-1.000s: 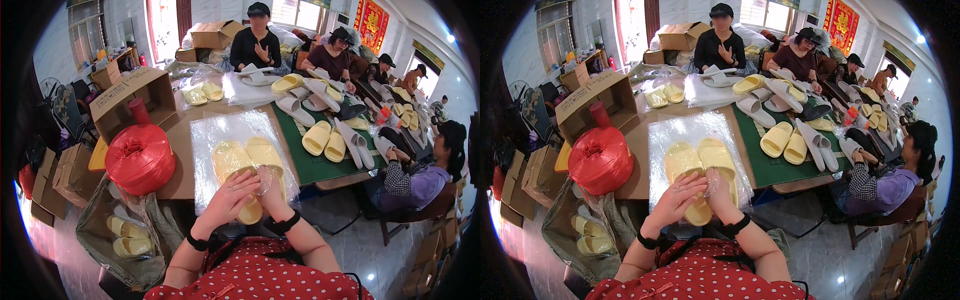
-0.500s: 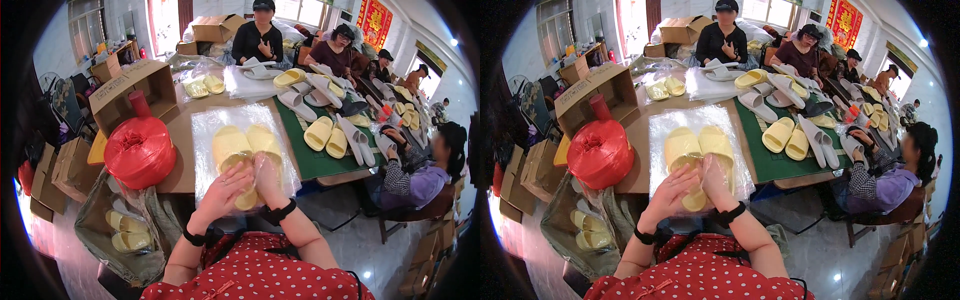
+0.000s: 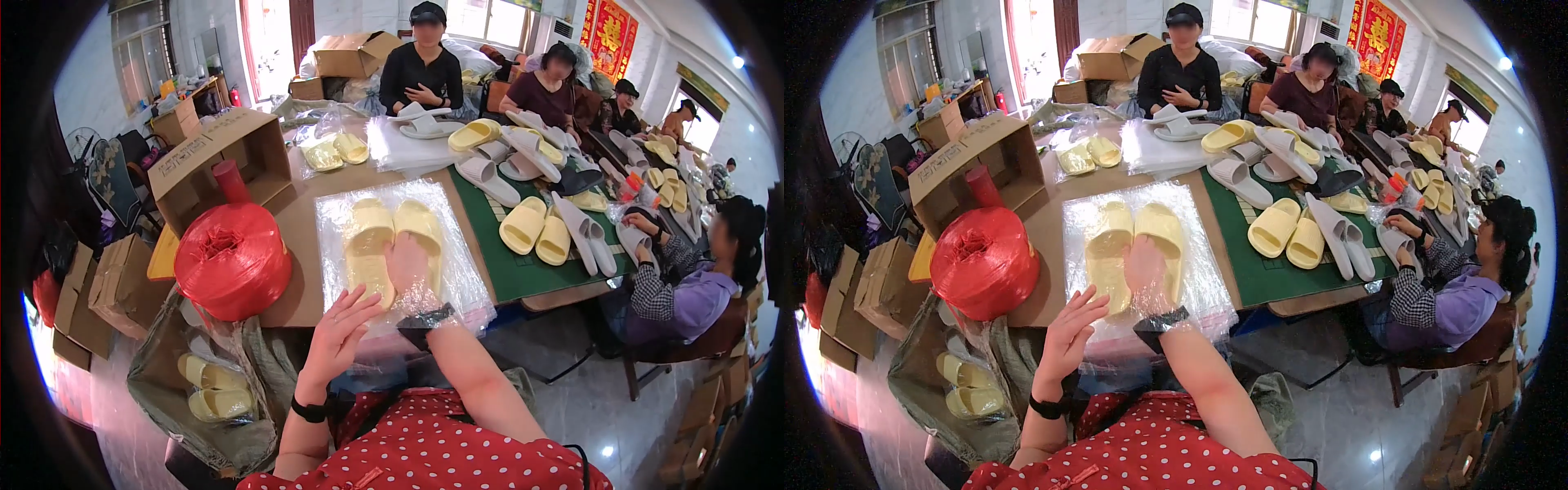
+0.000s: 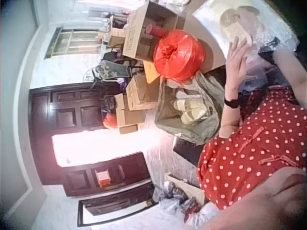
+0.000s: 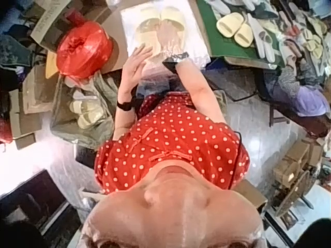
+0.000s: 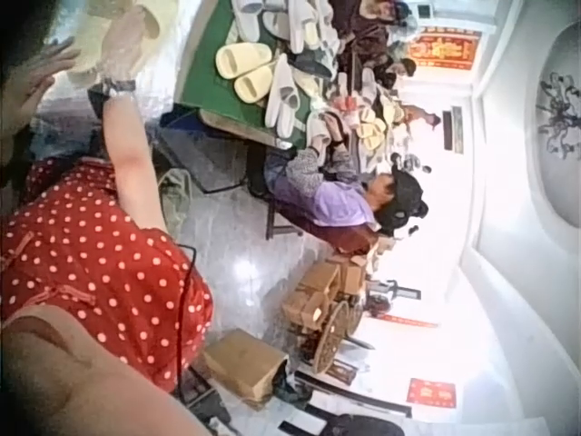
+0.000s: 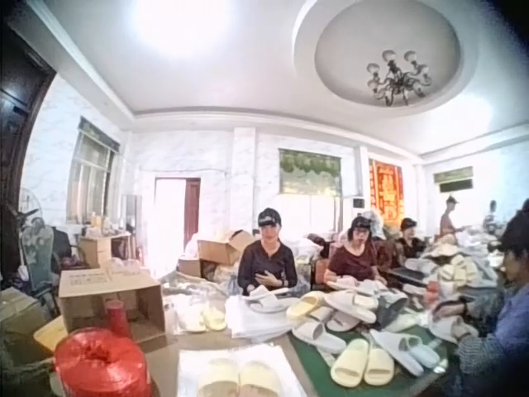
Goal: Placing slippers into plastic bags and arranging them at a workshop table.
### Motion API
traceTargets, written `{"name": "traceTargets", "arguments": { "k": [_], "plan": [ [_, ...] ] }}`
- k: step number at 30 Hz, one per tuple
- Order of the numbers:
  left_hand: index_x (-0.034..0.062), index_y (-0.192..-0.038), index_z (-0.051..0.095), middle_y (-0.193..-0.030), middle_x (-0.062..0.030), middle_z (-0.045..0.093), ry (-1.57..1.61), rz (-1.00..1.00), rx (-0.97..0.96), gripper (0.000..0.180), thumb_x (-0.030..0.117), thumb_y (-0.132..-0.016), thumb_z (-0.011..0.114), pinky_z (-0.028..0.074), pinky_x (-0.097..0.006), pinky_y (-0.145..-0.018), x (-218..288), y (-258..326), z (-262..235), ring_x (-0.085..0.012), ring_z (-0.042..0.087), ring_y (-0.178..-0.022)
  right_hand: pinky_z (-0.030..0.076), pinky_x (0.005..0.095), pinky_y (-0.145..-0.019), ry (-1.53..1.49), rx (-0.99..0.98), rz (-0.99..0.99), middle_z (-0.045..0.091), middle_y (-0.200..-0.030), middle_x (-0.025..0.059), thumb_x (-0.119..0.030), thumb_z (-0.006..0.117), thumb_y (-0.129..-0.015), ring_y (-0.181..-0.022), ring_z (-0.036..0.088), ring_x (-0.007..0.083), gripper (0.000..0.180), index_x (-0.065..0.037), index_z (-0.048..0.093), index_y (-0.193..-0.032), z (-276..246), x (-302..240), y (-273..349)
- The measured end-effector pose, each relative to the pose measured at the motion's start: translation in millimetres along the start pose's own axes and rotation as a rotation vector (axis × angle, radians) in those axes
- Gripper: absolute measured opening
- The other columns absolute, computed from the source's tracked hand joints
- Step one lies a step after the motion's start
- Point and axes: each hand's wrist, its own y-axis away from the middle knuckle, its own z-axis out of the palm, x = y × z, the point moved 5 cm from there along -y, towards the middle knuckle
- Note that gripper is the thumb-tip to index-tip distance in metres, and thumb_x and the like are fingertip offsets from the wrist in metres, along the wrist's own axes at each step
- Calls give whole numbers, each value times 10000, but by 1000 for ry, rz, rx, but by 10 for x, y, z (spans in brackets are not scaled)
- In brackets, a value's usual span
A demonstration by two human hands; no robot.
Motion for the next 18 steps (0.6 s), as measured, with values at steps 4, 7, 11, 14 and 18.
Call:
{"name": "traceTargets", "arguments": {
  "k": [4, 7, 11, 14, 18],
  "plan": [
    [70, -1310, 633, -1437, -101, 574, -168, 1, 23, 433, 34, -878, 622, 318, -476, -1180, -87, 44, 33, -362, 464, -1391, 549, 493, -721, -52, 18, -37, 636, -916, 251, -273, 573, -980, -845, 677, 414, 300, 23, 539, -1012, 139, 77, -89],
    [77, -1386, 569, -1486, -140, 517, -235, -166, 171, 564, 75, -833, 681, 345, -455, -1162, -138, 140, 53, -369, 479, -1378, 519, 515, -789, -193, -22, -38, 625, -1012, 271, -302, 602, -963, -950, 630, 440, 363, 30, 541, -1099, 74, 123, 23],
    [97, -1488, 449, -1289, -163, 577, -253, -537, 205, 722, 133, -824, 730, 498, -381, -909, -489, 411, 79, -287, 611, -1066, 445, 516, -953, -173, -3, -212, 579, -1161, 278, -235, 672, -911, -1121, 534, 426, 500, 39, 504, -1294, -358, 16, 492],
    [112, -1505, 428, -993, -109, 609, -1, -711, 220, 718, 138, -845, 712, 495, -316, -706, -657, 552, 114, -181, 576, -803, 483, 436, -942, -301, -126, -468, 610, -1156, 222, -186, 735, -878, -1085, 580, 361, 469, 6, 580, -1277, -791, 52, 1062],
    [117, -1529, 402, -712, -10, 541, 185, -658, 268, 697, 109, -886, 673, 441, -250, -592, -723, 628, 90, -73, 475, -624, 561, 290, -705, -857, -721, -51, 725, -920, 113, -185, 723, -925, -820, 696, 138, 240, 5, 722, -1072, -1325, 267, 1406]
  ]
}}
